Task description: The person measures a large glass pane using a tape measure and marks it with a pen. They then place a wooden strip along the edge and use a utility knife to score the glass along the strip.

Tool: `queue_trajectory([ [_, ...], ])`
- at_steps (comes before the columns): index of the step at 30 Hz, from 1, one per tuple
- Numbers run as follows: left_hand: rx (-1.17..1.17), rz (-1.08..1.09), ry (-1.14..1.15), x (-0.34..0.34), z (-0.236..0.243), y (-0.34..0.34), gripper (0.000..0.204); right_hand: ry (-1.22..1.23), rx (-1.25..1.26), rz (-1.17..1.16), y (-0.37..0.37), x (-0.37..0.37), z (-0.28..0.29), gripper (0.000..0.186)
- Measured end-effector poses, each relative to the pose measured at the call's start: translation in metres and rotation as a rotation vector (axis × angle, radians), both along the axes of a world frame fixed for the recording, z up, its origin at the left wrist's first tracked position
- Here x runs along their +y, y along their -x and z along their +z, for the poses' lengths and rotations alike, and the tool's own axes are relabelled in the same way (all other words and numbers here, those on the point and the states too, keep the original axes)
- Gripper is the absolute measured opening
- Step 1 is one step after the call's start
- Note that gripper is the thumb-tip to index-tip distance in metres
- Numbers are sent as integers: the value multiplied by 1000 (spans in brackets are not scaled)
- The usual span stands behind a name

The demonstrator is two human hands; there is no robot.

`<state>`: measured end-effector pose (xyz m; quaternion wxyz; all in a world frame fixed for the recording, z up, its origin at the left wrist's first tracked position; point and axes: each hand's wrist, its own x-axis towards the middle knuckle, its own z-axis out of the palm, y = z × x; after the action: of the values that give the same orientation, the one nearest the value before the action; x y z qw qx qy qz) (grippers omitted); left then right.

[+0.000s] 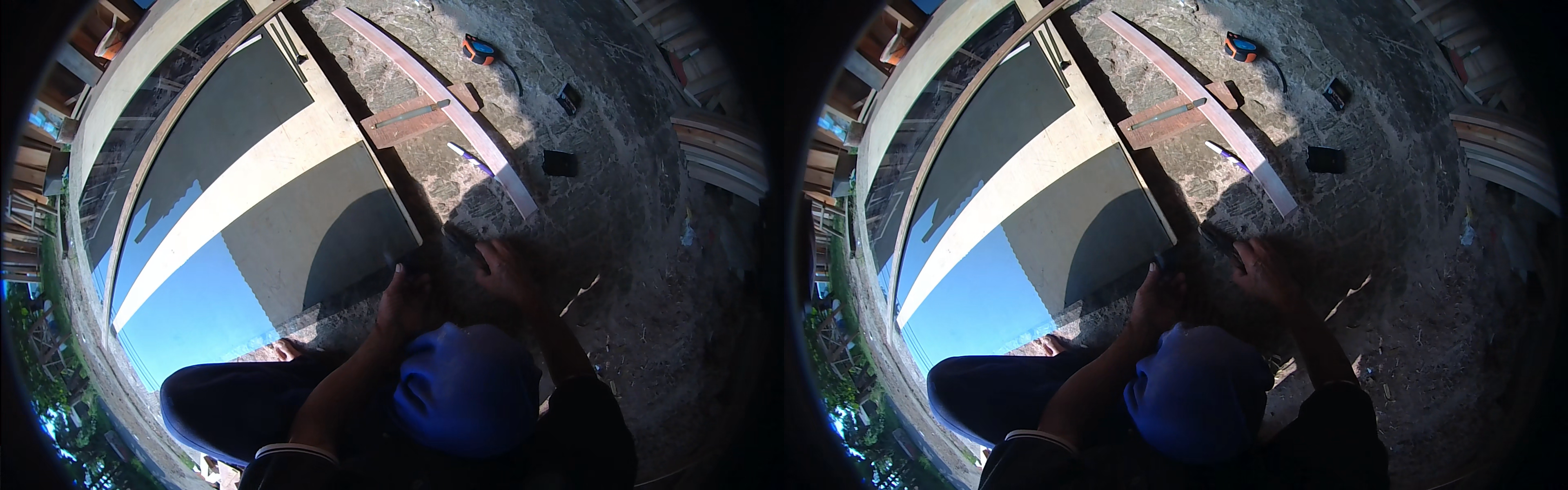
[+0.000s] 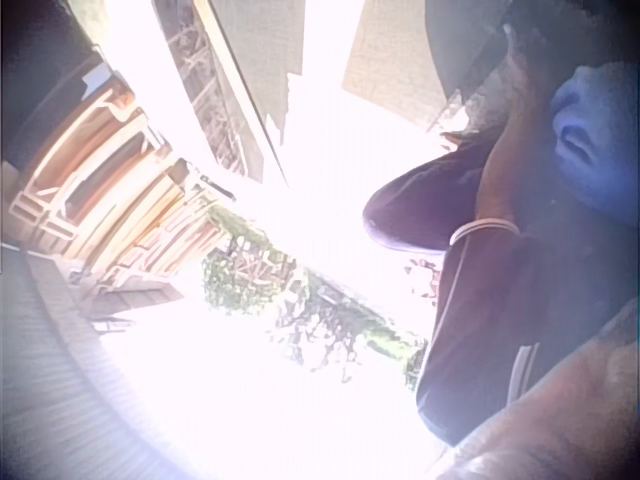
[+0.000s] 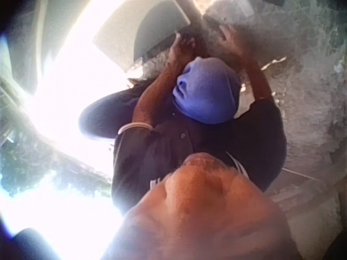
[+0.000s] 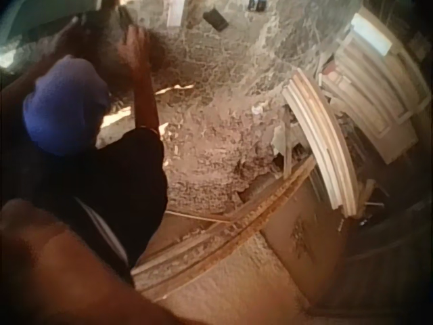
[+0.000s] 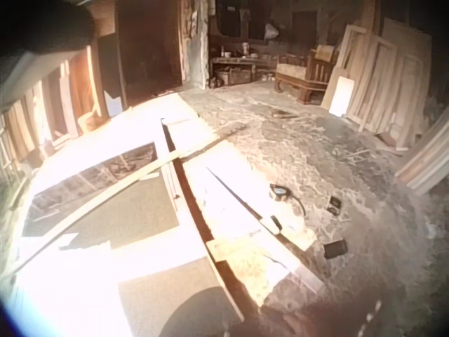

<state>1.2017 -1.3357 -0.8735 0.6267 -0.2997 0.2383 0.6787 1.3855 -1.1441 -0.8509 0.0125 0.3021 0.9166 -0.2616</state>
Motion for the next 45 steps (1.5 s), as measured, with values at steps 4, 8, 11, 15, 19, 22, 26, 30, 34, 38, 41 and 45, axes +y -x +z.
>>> queue_trajectory([
  [4, 50, -10, 35, 3, -6, 3, 36, 153, -80, -72, -2, 8, -6, 49],
  [8, 61, -35, 42, 3, -14, 3, 40, 258, -50, -58, -10, 20, -19, 51],
  [11, 40, -52, 68, 2, -16, 3, 41, 155, 23, -11, -18, 25, -25, 50],
  [15, 43, -60, 34, 4, -17, 4, 40, 189, 71, -67, -16, 25, -23, 47],
  [19, 72, -86, 75, 2, -20, 4, 40, 475, 48, -289, -2, 23, -14, 41],
  [22, 96, -108, 58, -1, -20, 4, 41, 57, 170, -239, 12, 17, -8, 36],
  [26, 102, -124, 32, 1, -13, 6, 47, -44, 316, -313, 27, 24, 5, 30],
  [30, 65, -170, 68, 3, -7, 8, 50, 33, 352, -300, 49, 43, 20, 25],
  [34, 65, -179, 68, 0, -12, 7, 48, 40, 358, -269, 75, 53, 23, 21],
  [38, 100, -232, 49, -3, -22, 10, 64, 156, 324, -322, 88, 58, 9, 19],
  [41, 83, -261, -21, -4, -26, 10, 65, -39, 285, -241, 83, 49, -1, 15],
  [45, 183, -279, -30, -4, -28, 8, 64, -9, 227, -235, 74, 30, -11, 21],
])
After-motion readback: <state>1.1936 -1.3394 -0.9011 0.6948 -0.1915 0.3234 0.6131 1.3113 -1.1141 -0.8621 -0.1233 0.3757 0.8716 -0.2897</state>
